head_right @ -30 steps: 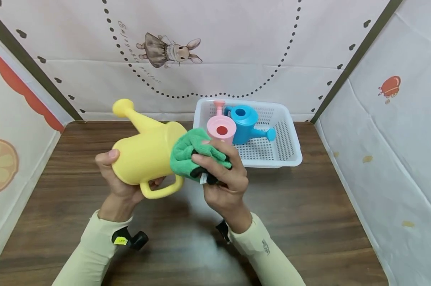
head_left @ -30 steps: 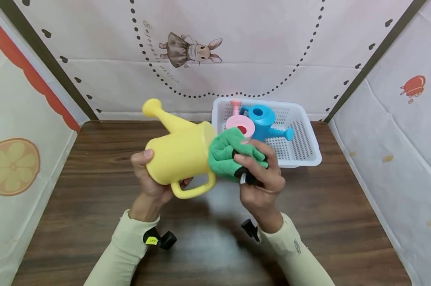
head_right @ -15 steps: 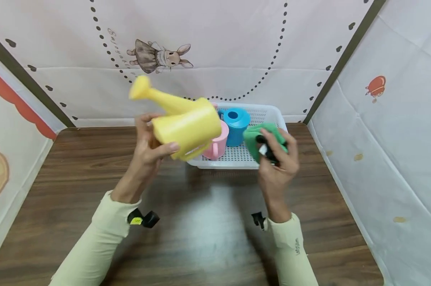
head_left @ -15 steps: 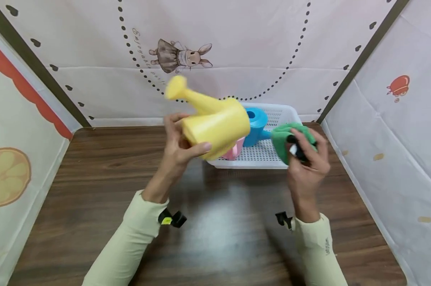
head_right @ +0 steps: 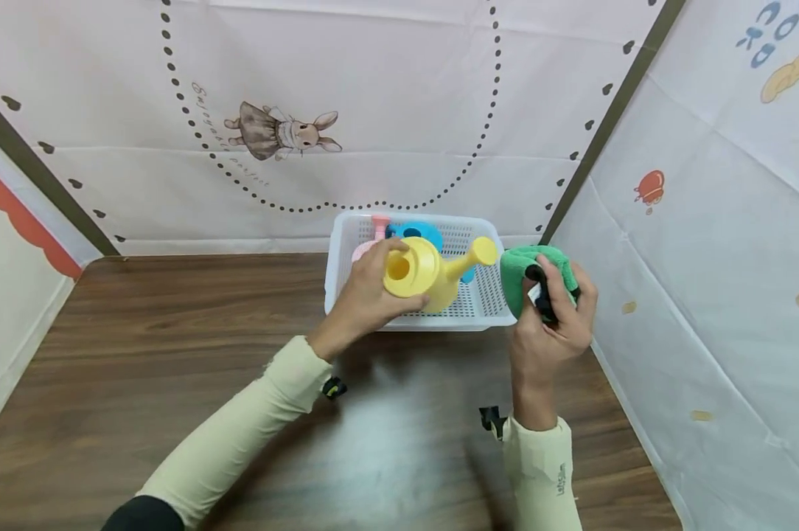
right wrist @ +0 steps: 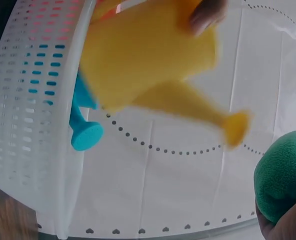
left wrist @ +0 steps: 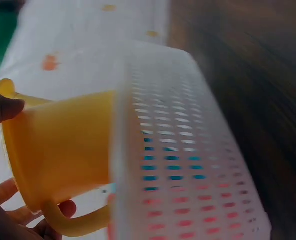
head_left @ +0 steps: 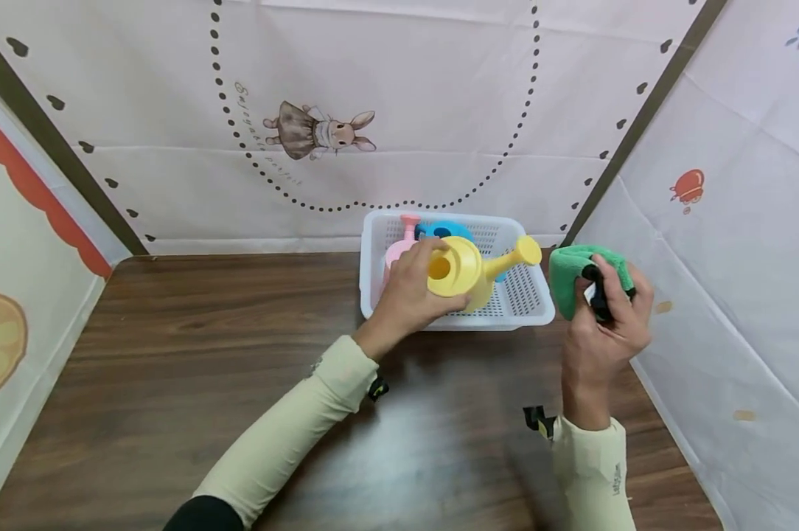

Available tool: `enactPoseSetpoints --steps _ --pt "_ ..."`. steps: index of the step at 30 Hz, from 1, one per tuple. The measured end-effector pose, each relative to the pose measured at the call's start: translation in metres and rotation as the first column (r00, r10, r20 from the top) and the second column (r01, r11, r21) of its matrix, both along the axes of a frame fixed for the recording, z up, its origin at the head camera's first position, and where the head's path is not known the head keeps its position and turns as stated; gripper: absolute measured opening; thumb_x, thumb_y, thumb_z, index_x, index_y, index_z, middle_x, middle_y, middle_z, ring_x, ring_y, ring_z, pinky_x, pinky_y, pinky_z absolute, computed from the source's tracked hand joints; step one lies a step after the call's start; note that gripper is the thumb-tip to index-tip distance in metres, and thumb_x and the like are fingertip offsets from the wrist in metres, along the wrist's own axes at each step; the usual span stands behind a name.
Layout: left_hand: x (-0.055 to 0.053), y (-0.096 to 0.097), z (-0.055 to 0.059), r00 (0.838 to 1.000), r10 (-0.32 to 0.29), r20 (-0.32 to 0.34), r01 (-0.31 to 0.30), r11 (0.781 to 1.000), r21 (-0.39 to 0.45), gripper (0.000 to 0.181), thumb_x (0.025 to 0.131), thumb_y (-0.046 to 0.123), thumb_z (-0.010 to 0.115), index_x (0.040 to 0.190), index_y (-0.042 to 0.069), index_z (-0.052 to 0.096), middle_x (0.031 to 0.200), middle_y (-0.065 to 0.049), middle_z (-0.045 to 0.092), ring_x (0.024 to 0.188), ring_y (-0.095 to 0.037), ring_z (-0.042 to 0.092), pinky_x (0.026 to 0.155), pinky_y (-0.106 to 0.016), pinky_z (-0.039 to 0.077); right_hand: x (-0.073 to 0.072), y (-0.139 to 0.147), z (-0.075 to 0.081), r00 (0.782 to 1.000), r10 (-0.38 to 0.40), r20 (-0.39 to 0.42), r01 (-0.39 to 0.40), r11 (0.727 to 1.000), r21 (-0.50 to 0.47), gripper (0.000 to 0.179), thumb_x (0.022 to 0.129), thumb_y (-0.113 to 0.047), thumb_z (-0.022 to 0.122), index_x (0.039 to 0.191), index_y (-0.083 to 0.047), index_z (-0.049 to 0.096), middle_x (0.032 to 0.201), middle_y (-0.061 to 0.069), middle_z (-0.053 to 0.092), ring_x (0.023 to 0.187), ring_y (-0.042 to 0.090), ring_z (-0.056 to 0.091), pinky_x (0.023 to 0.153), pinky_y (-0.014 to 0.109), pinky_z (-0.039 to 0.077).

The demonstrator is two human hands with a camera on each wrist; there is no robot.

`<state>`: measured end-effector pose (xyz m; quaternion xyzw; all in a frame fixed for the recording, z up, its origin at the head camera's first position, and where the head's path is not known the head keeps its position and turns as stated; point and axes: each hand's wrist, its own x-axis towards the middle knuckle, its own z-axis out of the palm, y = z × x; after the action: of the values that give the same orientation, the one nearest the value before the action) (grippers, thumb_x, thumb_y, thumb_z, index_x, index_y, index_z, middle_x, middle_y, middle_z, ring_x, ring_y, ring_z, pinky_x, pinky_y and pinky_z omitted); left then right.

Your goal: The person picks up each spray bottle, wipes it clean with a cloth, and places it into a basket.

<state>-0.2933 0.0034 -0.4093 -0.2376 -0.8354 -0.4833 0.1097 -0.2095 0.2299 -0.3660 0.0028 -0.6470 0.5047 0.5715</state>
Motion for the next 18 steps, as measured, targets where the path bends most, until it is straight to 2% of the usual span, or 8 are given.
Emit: enactPoseSetpoints --steps 3,5,9,13,15,16,17,18 --pt "-0.007 0.01 -0.015 1.0 0.013 -0.025 -0.016 0.993 -0.119 0.078 0.088 0.044 0.093 0.15 0.011 0.059 0.161 -0.016 0.061 0.137 -0.035 0.06 0.115 -0.057 0.05 -0.004 -0.003 -0.005 1.0 0.018 0.001 -0.018 0.999 0.031 0.026 0.096 0.01 0.079 0.119 0.003 0.085 0.127 -0.013 0.07 0.126 0.019 0.066 0.108 0.025 0.059" --pt "-0.009 0.014 -0.025 0.999 0.022 -0.043 -0.031 0.974 -0.225 0.078 0.09 0.048 0.092 0.151 0.01 0.061 0.168 -0.018 0.056 0.142 -0.038 0.058 0.118 -0.059 0.046 -0.005 -0.006 -0.007 0.999 0.045 -0.007 -0.045 0.998 0.044 0.026 0.094 0.013 0.078 0.119 0.005 0.085 0.127 -0.012 0.07 0.124 0.019 0.066 0.105 0.023 0.059" --pt "-0.012 0.02 -0.038 0.994 0.063 -0.086 -0.094 0.897 -0.431 0.081 0.089 0.059 0.092 0.15 0.012 0.065 0.166 -0.016 0.057 0.14 -0.038 0.053 0.118 -0.057 0.041 -0.004 -0.016 -0.01 0.992 0.121 -0.035 -0.118 0.991 0.069 0.027 0.092 0.018 0.074 0.117 0.01 0.083 0.128 -0.008 0.071 0.123 0.02 0.066 0.101 0.022 0.06" --pt "-0.012 0.022 -0.044 0.99 0.064 -0.123 -0.121 0.832 -0.542 0.08 0.094 0.066 0.084 0.152 0.014 0.065 0.165 -0.015 0.057 0.139 -0.039 0.049 0.118 -0.056 0.038 0.004 -0.028 -0.015 0.976 0.209 -0.064 -0.201 0.973 0.113 0.022 0.093 0.016 0.077 0.114 0.013 0.082 0.13 -0.004 0.073 0.123 0.02 0.067 0.104 0.024 0.059" --pt "-0.015 0.021 -0.045 0.99 0.036 -0.133 -0.107 0.809 -0.578 0.08 0.098 0.068 0.078 0.157 0.016 0.063 0.17 -0.015 0.054 0.146 -0.041 0.047 0.124 -0.058 0.035 0.008 -0.033 -0.017 0.952 0.296 -0.076 -0.279 0.944 0.177 0.02 0.092 0.014 0.08 0.113 0.013 0.082 0.13 0.0 0.075 0.123 0.02 0.069 0.108 0.027 0.058" --pt "-0.016 0.02 -0.046 0.991 0.02 -0.13 -0.094 0.8 -0.592 0.078 0.102 0.067 0.074 0.16 0.018 0.06 0.174 -0.015 0.051 0.152 -0.042 0.045 0.128 -0.059 0.032 0.011 -0.034 -0.019 0.933 0.352 -0.075 -0.329 0.918 0.224 0.021 0.092 0.014 0.079 0.112 0.012 0.083 0.131 0.003 0.075 0.124 0.02 0.07 0.11 0.027 0.058" --pt "-0.016 0.017 -0.046 0.992 -0.002 -0.122 -0.072 0.795 -0.602 0.078 0.104 0.067 0.07 0.164 0.019 0.057 0.178 -0.014 0.047 0.158 -0.042 0.041 0.132 -0.06 0.028 0.013 -0.035 -0.021 0.905 0.419 -0.067 -0.386 0.879 0.282 0.022 0.091 0.016 0.076 0.111 0.011 0.083 0.131 0.008 0.076 0.125 0.02 0.071 0.112 0.029 0.057" --pt "-0.017 0.014 -0.046 0.993 -0.024 -0.114 -0.05 0.798 -0.601 0.077 0.107 0.065 0.068 0.168 0.02 0.053 0.181 -0.013 0.043 0.163 -0.043 0.036 0.136 -0.061 0.024 0.015 -0.036 -0.022 0.871 0.489 -0.045 -0.446 0.827 0.343 0.026 0.089 0.018 0.073 0.112 0.01 0.083 0.131 0.012 0.075 0.126 0.021 0.071 0.114 0.03 0.057"
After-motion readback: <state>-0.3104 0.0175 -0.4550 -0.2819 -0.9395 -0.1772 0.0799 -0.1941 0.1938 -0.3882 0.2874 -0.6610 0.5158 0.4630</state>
